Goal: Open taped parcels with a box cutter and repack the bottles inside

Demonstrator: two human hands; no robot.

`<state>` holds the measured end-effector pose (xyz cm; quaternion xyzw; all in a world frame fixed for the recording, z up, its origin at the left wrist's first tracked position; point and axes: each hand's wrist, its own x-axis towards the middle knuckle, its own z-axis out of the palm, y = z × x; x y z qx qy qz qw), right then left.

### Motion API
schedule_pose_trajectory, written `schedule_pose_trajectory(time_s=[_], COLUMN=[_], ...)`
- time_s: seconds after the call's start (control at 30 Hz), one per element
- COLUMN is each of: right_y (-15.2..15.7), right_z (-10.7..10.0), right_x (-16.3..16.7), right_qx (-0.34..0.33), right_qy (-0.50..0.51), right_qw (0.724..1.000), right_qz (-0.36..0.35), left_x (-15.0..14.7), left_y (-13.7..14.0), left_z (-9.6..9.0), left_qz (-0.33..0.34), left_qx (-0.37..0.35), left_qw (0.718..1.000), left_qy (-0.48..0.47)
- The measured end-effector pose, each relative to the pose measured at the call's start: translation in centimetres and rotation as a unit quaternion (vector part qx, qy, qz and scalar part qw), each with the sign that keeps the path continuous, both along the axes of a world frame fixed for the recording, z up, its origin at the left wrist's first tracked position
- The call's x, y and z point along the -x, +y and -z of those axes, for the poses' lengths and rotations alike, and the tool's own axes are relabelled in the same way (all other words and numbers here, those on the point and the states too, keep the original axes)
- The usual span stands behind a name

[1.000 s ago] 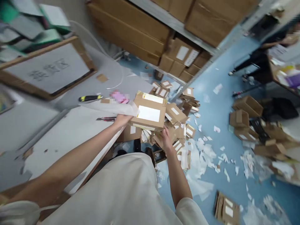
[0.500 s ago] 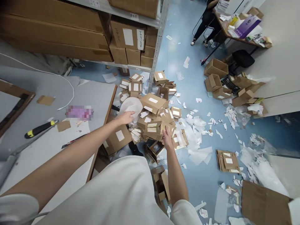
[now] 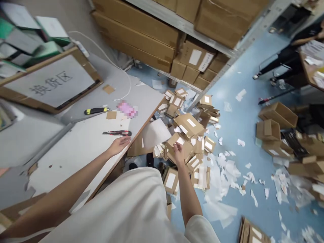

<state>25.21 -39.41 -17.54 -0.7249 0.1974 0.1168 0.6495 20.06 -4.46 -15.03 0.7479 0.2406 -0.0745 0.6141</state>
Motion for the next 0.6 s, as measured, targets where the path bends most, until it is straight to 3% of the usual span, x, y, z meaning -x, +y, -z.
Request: schedule_pose_trajectory(time_s=[0.07,0.17,0.27,0.33,0.43,0.5,0.6], right_y=[3.6,9.8,16.6,21.2,27.4,30.7,33.9], right_z=[0.4,0.9,1.0,1.0,1.5,2.5,4.4], right_x=[-1.9,-5.2,-9.0,-11.6,-14.9,-16.5,-17.5], right_qx=[0.018,0.048,0.100,0.191,0.308,0.340,0.353], right_qy=[-0.023,-0.063,-0.106,-0.171,-0.239,-0.255,-0.267], right_qw=[0.995,0.962,0.904,0.839,0.747,0.719,0.701], right_qz=[-0.098,-0.263,-0.402,-0.480,-0.539,-0.550,-0.559], left_x=[3.7,9.3,14.3,16.9,19.9,21.5,23.7], left_y=[2.4,5.3,6.9,7.3,6.8,5.8,3.9], left_z=[0.1,0.3,0.6,1.0,1.8,2.3,2.8], left_qz=[-0.079,-0.196,-0.281,-0.312,-0.325,-0.317,-0.318], left_qx=[0.000,-0.002,-0.039,-0.070,-0.085,-0.094,-0.101], left_qw=[0.996,0.976,0.947,0.927,0.911,0.905,0.896], left_qy=[0.033,0.092,0.151,0.195,0.240,0.268,0.294])
